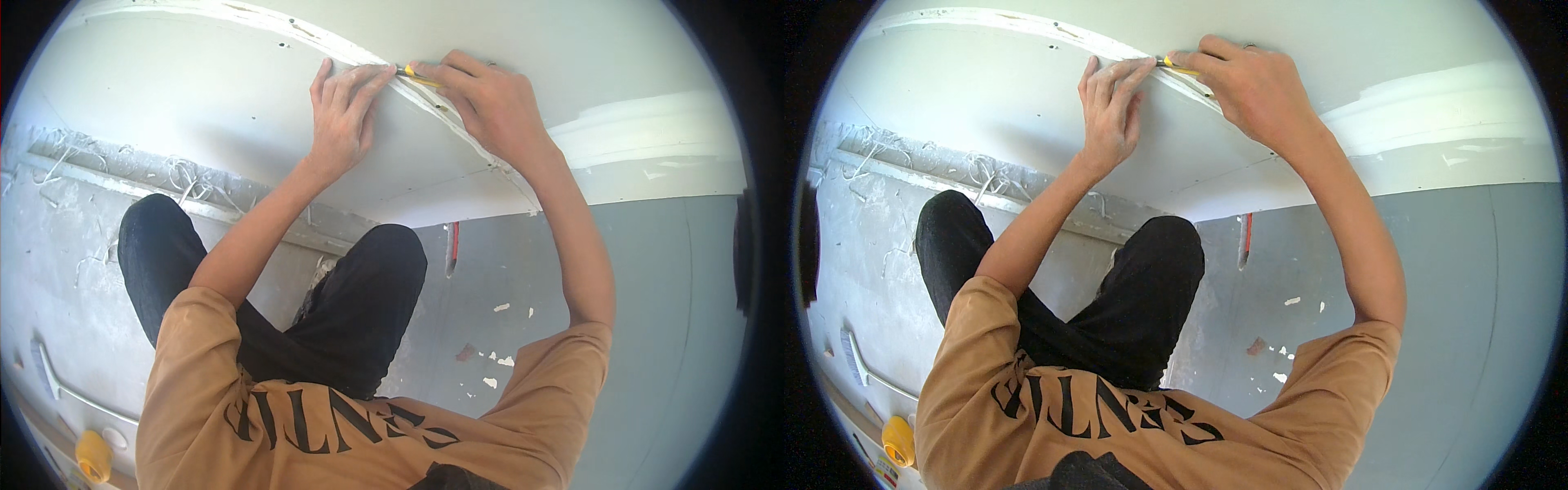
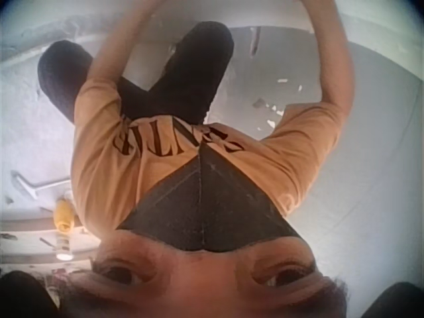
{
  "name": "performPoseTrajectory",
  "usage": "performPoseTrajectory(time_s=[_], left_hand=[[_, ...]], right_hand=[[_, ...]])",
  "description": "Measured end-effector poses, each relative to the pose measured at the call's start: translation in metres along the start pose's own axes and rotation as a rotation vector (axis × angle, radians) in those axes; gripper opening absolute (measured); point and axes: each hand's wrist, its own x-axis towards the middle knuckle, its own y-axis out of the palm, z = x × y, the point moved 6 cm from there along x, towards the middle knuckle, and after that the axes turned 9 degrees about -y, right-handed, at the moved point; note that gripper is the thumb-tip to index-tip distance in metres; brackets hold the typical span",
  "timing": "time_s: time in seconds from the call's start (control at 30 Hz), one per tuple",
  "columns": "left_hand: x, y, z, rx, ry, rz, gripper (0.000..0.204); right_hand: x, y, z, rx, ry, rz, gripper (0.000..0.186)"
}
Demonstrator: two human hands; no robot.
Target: Cutting and removing a strip of drywall or trim along a wall joint using a utility knife.
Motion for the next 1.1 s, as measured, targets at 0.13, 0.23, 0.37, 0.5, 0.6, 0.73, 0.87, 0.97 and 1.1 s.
performPoseTrajectory(time_s=[0.13, 0.23, 0.37, 0.5, 0.6, 0.73, 0.87, 0.97, 1.1], left_hand=[[0.003, 0.003, -0.006, 0.054, 0.025, 0.021, 0.070], [0.000, 0.008, -0.015, 0.107, 0.045, 0.063, 0.073], [-0.011, 0.022, -0.017, 0.180, 0.072, 0.010, 0.086], [-0.024, 0.030, -0.025, 0.139, 0.012, 0.070, 0.093], [-0.029, 0.039, -0.042, 0.219, 0.082, 0.146, 0.093], [-0.034, 0.043, -0.044, 0.223, 0.047, 0.242, 0.090], [-0.029, 0.032, -0.039, 0.071, -0.081, 0.135, 0.086], [-0.023, 0.025, -0.038, 0.112, -0.144, 0.128, 0.090], [-0.017, 0.022, -0.043, 0.150, -0.132, 0.185, 0.093]], right_hand=[[-0.009, -0.003, -0.001, -0.049, 0.008, -0.001, 0.048], [-0.017, -0.005, -0.001, -0.077, 0.027, 0.051, 0.049], [-0.023, -0.003, -0.005, -0.076, 0.032, 0.096, 0.050], [-0.044, -0.011, -0.004, -0.084, 0.062, 0.165, 0.050], [-0.072, -0.009, -0.001, -0.059, 0.108, 0.194, 0.049], [-0.071, -0.011, -0.002, 0.061, 0.177, 0.122, 0.047], [-0.039, -0.013, 0.001, 0.062, 0.126, 0.019, 0.044], [-0.020, -0.010, 0.004, 0.047, 0.073, -0.032, 0.040], [-0.017, -0.005, -0.003, 0.067, 0.063, -0.037, 0.037]])
